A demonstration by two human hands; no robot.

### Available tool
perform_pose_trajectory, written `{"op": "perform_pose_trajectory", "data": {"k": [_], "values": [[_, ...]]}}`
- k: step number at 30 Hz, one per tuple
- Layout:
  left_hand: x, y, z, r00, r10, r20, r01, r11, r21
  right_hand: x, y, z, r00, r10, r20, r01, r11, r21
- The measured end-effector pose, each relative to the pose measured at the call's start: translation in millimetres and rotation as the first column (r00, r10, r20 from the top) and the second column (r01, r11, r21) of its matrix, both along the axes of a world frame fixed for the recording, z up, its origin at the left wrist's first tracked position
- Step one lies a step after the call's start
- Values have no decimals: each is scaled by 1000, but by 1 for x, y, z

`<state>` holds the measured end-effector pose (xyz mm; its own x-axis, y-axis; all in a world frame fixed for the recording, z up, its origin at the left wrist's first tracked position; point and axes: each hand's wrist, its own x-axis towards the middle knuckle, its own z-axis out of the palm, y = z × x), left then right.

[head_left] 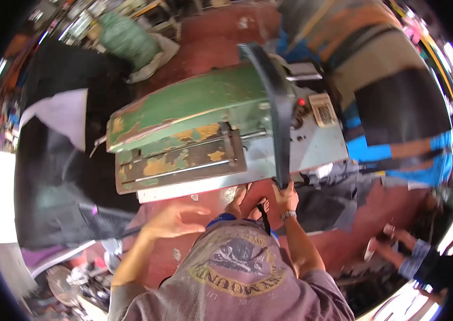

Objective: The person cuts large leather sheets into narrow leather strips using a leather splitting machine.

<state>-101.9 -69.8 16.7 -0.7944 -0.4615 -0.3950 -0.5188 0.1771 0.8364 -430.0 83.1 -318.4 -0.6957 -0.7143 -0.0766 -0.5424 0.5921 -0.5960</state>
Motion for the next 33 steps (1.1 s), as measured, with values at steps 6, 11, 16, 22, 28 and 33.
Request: {"op": "perform_pose_trajectory", "data": {"k": [6,11,16,22,28,33], "values": [[116,109,-137,911,360,203,-382,921,80,-21,-5,-25,989,105,-101,-113,991,-78],[182,146,-180,706,686,175,-704,706,72,-21,-10,-4,990,95,-104,-96,995,-9],[279,132,-198,429,900,77,-883,436,-171,-18,7,-26,981,53,-189,-14,979,205],[495,44,-192,-351,869,-350,-936,-322,140,-32,108,-165,956,48,-288,1,986,168],[712,-95,-155,-638,436,-635,-421,-888,-186,123,133,-107,906,399,-140,-330,873,359],[702,-147,-139,-825,108,-554,-50,-992,-119,221,58,-86,784,608,124,-603,699,385]]}}
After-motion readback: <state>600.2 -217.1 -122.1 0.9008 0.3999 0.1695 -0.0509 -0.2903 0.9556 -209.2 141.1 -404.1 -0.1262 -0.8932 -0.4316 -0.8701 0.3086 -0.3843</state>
